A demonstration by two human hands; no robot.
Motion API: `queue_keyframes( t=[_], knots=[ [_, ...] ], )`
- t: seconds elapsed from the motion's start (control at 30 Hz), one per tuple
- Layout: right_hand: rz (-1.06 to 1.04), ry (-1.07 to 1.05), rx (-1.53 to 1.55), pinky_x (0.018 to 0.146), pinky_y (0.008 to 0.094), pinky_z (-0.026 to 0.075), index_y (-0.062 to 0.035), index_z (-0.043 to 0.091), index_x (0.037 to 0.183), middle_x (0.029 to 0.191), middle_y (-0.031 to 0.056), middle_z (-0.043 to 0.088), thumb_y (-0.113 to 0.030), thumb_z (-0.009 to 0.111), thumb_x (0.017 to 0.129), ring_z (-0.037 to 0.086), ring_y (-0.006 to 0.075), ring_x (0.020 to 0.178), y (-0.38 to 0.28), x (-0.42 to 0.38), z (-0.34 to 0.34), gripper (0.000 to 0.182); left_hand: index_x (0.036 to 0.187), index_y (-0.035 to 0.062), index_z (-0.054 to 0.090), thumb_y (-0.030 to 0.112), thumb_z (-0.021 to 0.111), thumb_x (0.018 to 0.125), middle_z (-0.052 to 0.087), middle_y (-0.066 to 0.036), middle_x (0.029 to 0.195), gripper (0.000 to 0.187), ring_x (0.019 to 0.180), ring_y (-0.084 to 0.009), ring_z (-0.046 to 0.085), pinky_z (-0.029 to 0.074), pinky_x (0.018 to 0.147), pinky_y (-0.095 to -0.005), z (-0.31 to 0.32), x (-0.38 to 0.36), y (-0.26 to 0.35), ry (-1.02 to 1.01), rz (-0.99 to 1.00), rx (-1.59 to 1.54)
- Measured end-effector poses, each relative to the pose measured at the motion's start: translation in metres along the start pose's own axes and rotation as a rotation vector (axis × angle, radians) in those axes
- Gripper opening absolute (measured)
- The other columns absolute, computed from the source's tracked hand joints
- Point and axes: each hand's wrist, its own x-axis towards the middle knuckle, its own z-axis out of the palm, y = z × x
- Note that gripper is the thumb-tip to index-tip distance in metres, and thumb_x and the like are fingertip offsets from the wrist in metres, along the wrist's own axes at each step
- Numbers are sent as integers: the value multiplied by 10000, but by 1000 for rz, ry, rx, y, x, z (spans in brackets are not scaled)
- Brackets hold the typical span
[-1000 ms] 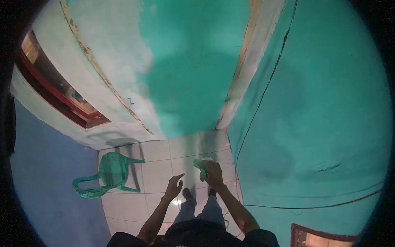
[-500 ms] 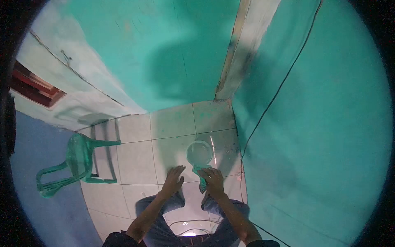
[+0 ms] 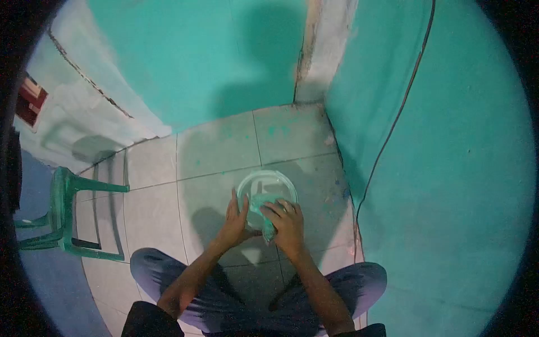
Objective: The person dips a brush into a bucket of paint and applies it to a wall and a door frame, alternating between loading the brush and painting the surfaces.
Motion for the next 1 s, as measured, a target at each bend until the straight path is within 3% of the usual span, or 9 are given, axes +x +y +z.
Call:
queue_keyframes(
  t=[0.07,0.2,0.37,0.43,0.77,0.83,1.0],
  knots=[
    [80,3,36,932,434,437,-133,744,1158,1193,38,718,-139,776,697,606,317,1119,-6,-12,1,462,1600,2,110,454,937,632,37,-412,1596,1351,1503,-551,120,200,1195,-618,12,-10,-4,67,47,-22],
    [109,37,43,975,449,436,-140,730,1187,1232,31,706,-141,807,661,599,315,1164,16,-9,5,531,1597,-4,116,461,969,561,63,-400,1592,1420,1513,-541,87,189,1167,-666,28,-6,-6,193,109,-102],
    [116,-53,5,996,458,445,-155,715,1217,1264,23,696,-160,846,640,600,305,1186,16,-3,18,592,1602,28,115,437,975,560,98,-399,1580,1411,1503,-552,99,158,1172,-683,21,-6,-1,176,91,-130],
    [114,78,-9,947,437,459,-139,733,1169,1186,47,719,-63,750,683,622,325,1121,16,7,25,492,1604,41,115,424,977,560,104,-397,1577,1407,1500,-555,102,147,1176,-687,13,0,-2,160,95,-55],
    [198,15,35,998,450,463,-150,704,1220,1241,35,700,-11,806,674,615,278,1175,31,20,39,572,1605,79,192,369,958,589,82,-334,1633,1305,1536,-492,80,68,1188,-698,2,32,-15,127,68,-15],
    [146,-114,19,1004,455,469,-146,703,1215,1253,34,700,-14,799,684,625,292,1160,31,28,22,556,1604,67,194,366,947,608,92,-344,1633,1283,1540,-483,83,55,1204,-670,9,43,-13,165,19,-11],
    [14,-69,-43,978,452,488,-135,716,1183,1218,35,720,-19,778,689,640,312,1137,65,51,29,511,1609,37,155,362,944,610,113,-304,1652,1314,1559,-419,87,48,1228,-619,9,68,-10,214,-18,-118]
  ],
)
